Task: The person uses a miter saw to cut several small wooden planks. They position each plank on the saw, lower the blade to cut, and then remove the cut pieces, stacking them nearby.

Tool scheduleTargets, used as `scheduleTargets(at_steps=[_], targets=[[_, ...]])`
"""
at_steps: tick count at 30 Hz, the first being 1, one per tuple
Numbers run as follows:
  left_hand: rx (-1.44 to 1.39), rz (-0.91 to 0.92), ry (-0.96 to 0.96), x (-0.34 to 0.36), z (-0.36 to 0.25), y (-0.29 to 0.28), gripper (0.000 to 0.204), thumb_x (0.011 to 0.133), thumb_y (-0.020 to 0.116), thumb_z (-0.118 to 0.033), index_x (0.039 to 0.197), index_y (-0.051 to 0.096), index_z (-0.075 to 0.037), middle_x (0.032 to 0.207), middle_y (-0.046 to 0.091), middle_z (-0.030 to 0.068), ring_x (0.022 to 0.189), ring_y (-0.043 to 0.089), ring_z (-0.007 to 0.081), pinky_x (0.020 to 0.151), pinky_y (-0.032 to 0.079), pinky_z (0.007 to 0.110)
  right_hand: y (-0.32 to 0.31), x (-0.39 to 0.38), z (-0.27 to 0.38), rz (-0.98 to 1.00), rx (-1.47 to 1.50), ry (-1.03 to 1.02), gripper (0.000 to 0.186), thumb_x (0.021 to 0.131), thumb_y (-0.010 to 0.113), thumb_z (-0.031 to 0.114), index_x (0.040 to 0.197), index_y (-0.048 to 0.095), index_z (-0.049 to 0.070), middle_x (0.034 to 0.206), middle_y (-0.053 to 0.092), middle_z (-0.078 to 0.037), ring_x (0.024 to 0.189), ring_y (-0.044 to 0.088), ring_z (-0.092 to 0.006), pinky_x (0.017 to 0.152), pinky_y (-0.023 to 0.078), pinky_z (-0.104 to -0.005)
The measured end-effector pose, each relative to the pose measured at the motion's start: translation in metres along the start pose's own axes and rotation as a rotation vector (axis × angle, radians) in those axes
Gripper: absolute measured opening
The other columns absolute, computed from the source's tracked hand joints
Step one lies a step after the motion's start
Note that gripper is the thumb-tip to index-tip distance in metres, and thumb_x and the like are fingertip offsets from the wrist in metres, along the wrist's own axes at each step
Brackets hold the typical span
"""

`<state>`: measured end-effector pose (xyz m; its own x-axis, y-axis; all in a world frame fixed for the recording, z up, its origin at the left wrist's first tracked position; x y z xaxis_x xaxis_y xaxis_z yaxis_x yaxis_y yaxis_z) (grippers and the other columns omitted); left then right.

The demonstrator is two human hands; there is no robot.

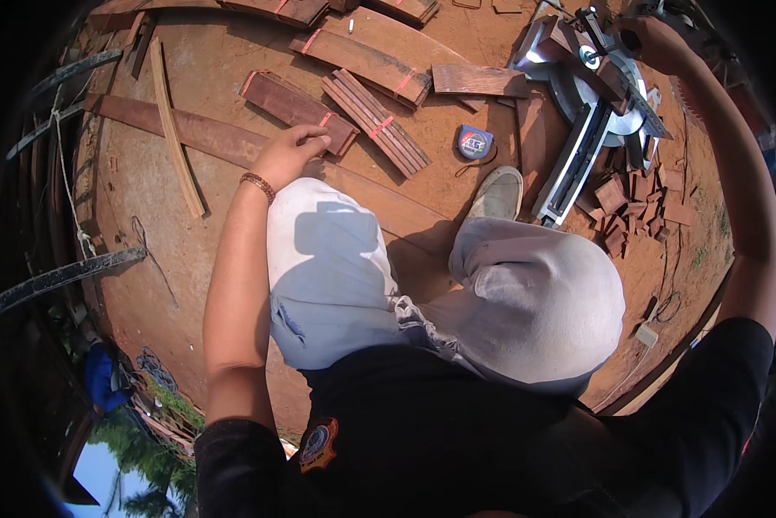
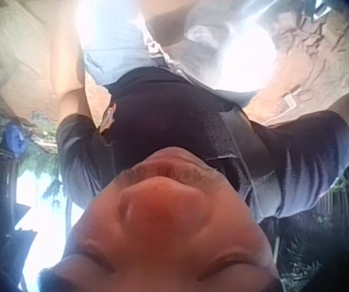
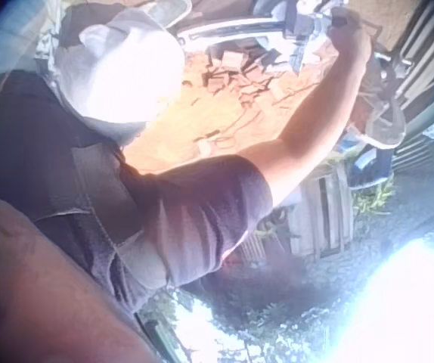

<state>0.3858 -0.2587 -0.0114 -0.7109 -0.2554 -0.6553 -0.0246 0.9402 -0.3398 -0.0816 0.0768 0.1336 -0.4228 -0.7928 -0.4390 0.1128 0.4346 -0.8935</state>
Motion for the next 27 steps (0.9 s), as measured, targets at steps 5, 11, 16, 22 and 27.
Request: scheduleTargets(at_steps=[5, 11, 16, 22, 27], targets=[[0.163, -0.003, -0.014, 0.005, -0.005, 0.005, 0.049, 0.099, 0.07, -0.035, 0.138, 0.067, -0.005, 0.114, 0.075, 0.0069, 0.103, 0.069, 0.0136, 0.08, 0.052, 0.027, 0.009, -0.002, -0.02, 0.098, 0.325, 0.331, 0.044, 0.087, 0.082, 0.025, 0.122, 0.066, 0.003, 0.088, 0.07, -0.017, 0.092, 0.074, -0.0318, 0.085, 0.058, -0.0419], [0.079, 0.015, 0.016, 0.012, -0.01, 0.009, 0.043, 0.101, 0.068, -0.025, 0.137, 0.066, -0.003, 0.113, 0.073, 0.0064, 0.1, 0.069, 0.0148, 0.089, 0.054, 0.027, 0.011, -0.008, -0.027, 0.113, 0.121, 0.281, 0.048, 0.096, 0.075, 0.042, 0.12, 0.066, 0.002, 0.109, 0.07, -0.017, 0.097, 0.069, -0.029, 0.08, 0.057, -0.0432], [0.074, 0.014, 0.025, 0.016, -0.003, 0.01, 0.043, 0.102, 0.068, -0.023, 0.137, 0.064, 0.003, 0.118, 0.074, 0.0111, 0.102, 0.07, 0.0168, 0.093, 0.055, 0.03, 0.006, 0.004, -0.011, -0.082, -0.197, -0.003, 0.025, 0.092, 0.071, 0.015, 0.116, 0.071, 0.01, 0.092, 0.075, -0.017, 0.083, 0.077, -0.0335, 0.073, 0.063, -0.0494], [0.017, 0.033, 0.005, 0.013, -0.005, 0.011, 0.044, 0.103, 0.068, -0.023, 0.137, 0.064, 0.004, 0.118, 0.076, 0.0113, 0.101, 0.071, 0.0167, 0.093, 0.055, 0.03, 0.028, -0.015, -0.055, -0.055, 0.123, 0.484, 0.04, 0.09, 0.069, 0.018, 0.13, 0.066, 0.011, 0.114, 0.07, -0.018, 0.097, 0.074, -0.0368, 0.086, 0.06, -0.0502], [0.069, 0.027, -0.006, 0.011, -0.009, 0.01, 0.044, 0.101, 0.069, -0.028, 0.136, 0.068, -0.001, 0.113, 0.077, 0.0082, 0.099, 0.071, 0.0137, 0.079, 0.051, 0.027, -0.032, -0.027, -0.044, -0.691, -0.328, 0.515, 0.026, 0.091, 0.069, 0.02, 0.112, 0.065, 0.005, 0.112, 0.066, -0.016, 0.104, 0.069, -0.0382, 0.085, 0.059, -0.0487]])
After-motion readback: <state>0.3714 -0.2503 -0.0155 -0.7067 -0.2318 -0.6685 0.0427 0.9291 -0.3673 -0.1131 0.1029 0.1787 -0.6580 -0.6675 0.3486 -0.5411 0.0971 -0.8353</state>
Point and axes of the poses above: each hand's wrist, its own x-axis towards the middle knuckle, its own y-axis out of the palm, z = x × y, the point moved 10 cm from there along x, towards the middle knuckle
